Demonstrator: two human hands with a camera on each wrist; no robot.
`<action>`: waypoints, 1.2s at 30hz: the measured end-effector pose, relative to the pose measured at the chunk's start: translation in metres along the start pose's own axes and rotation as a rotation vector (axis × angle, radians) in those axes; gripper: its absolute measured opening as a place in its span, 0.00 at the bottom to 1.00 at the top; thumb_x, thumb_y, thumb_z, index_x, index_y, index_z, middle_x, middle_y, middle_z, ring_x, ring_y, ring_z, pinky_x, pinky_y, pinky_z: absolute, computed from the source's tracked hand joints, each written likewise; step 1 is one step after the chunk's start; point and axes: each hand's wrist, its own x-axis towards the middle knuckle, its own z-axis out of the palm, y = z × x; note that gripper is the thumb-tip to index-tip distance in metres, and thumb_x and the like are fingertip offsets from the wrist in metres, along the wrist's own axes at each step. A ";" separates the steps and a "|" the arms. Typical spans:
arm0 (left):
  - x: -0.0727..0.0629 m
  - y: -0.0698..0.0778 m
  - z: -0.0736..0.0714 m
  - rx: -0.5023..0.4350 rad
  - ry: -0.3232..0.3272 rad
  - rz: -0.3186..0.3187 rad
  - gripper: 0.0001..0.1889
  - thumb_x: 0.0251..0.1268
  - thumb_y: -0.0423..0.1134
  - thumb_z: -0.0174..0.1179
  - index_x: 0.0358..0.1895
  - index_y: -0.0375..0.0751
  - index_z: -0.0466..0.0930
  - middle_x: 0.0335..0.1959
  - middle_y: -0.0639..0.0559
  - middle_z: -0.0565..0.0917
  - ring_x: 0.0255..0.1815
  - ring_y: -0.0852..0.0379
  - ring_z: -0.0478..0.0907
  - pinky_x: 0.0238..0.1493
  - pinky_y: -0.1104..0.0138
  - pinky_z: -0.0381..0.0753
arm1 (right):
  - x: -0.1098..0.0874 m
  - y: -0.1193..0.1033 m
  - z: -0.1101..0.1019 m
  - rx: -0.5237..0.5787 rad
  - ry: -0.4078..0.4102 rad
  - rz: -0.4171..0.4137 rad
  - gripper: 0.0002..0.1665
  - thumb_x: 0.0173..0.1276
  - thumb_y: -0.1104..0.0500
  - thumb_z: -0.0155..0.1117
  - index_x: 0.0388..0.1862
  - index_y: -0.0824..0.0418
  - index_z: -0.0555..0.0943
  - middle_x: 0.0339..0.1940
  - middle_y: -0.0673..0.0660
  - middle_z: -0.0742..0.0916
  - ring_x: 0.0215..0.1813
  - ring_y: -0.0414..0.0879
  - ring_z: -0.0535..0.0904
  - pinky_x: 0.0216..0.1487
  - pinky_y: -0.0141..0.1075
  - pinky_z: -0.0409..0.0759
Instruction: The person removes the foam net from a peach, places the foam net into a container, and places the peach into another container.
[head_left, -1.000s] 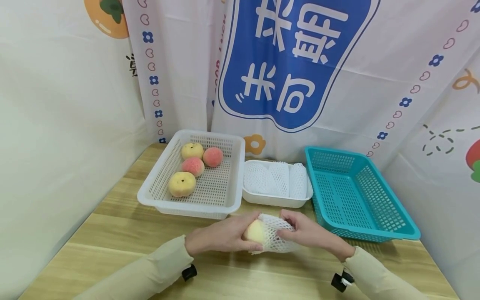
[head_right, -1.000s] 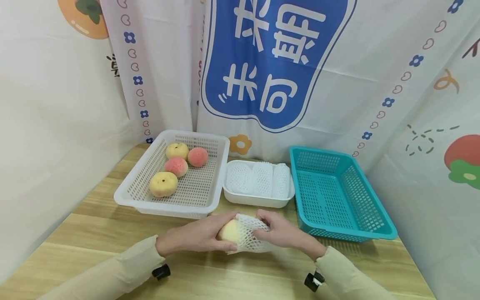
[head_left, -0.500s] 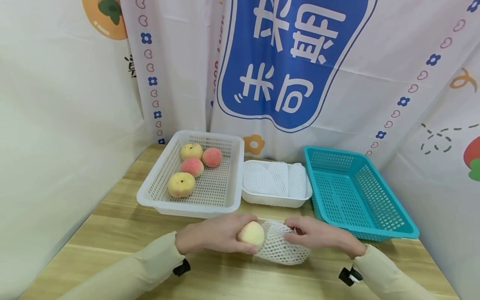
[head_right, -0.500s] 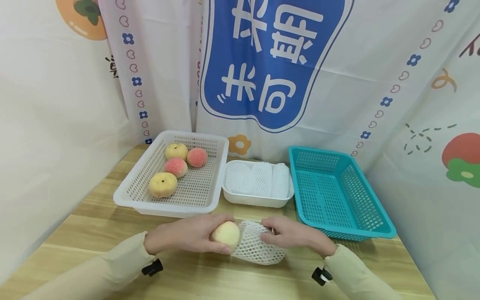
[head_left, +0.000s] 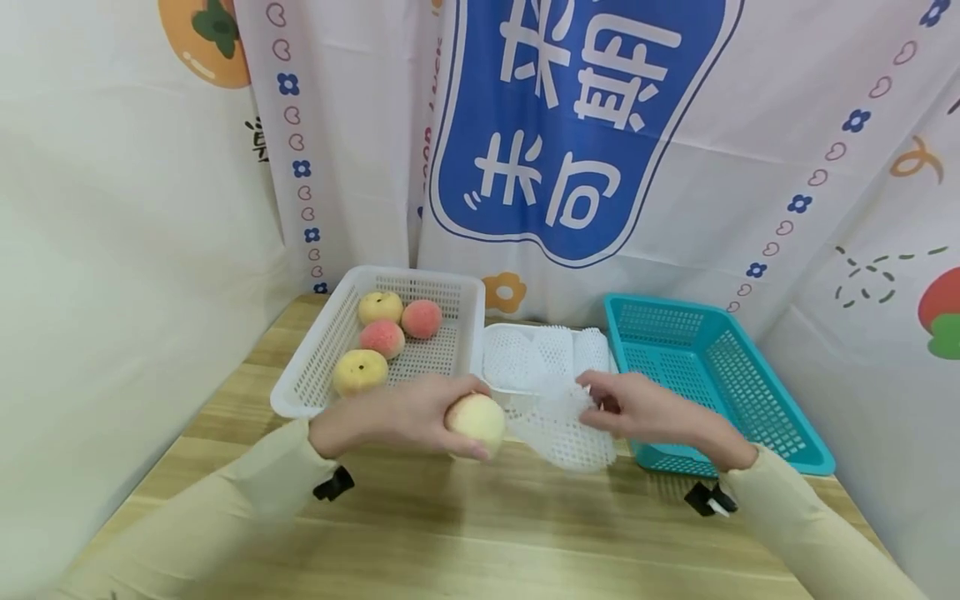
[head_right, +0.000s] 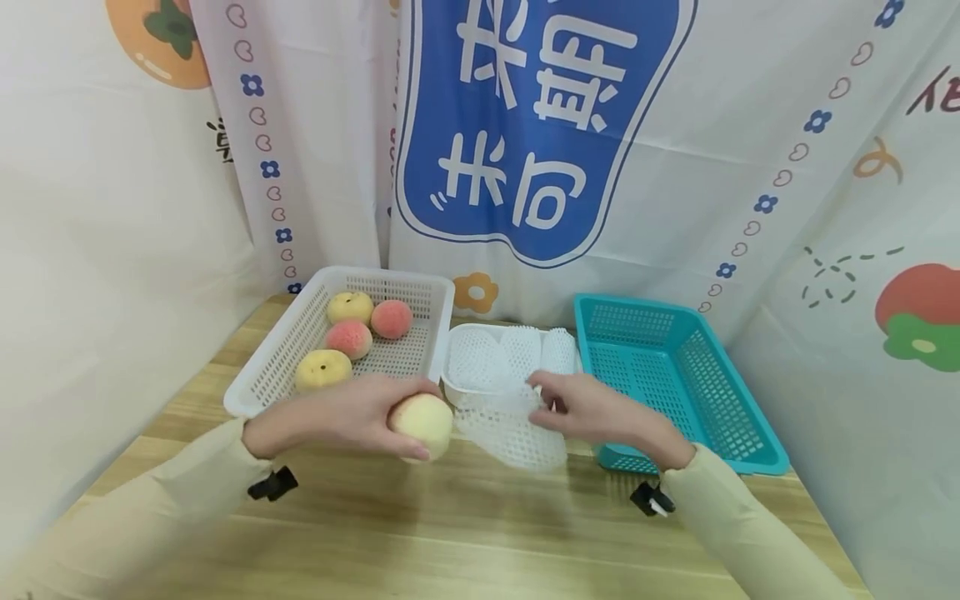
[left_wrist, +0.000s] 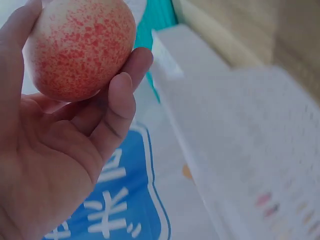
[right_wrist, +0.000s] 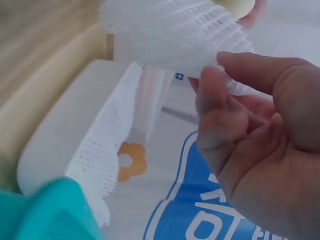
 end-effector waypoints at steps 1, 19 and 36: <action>0.000 -0.003 -0.006 -0.003 0.013 -0.005 0.31 0.52 0.65 0.67 0.57 0.58 0.73 0.40 0.61 0.81 0.36 0.63 0.78 0.34 0.68 0.80 | 0.003 0.001 -0.004 0.005 0.021 0.016 0.14 0.71 0.56 0.62 0.53 0.57 0.75 0.21 0.44 0.76 0.20 0.33 0.70 0.25 0.28 0.72; 0.041 -0.060 -0.073 0.076 0.009 -0.162 0.32 0.56 0.58 0.66 0.57 0.41 0.72 0.44 0.50 0.81 0.39 0.55 0.77 0.38 0.65 0.79 | 0.071 0.047 -0.032 0.328 0.048 0.268 0.16 0.77 0.51 0.53 0.35 0.61 0.66 0.26 0.60 0.87 0.31 0.58 0.87 0.38 0.53 0.86; 0.070 -0.107 -0.068 0.145 -0.241 -0.339 0.36 0.56 0.49 0.69 0.67 0.44 0.66 0.52 0.50 0.77 0.50 0.53 0.75 0.48 0.63 0.77 | 0.100 0.078 -0.025 0.232 -0.173 0.468 0.14 0.78 0.53 0.51 0.48 0.63 0.75 0.31 0.61 0.88 0.29 0.50 0.87 0.35 0.44 0.87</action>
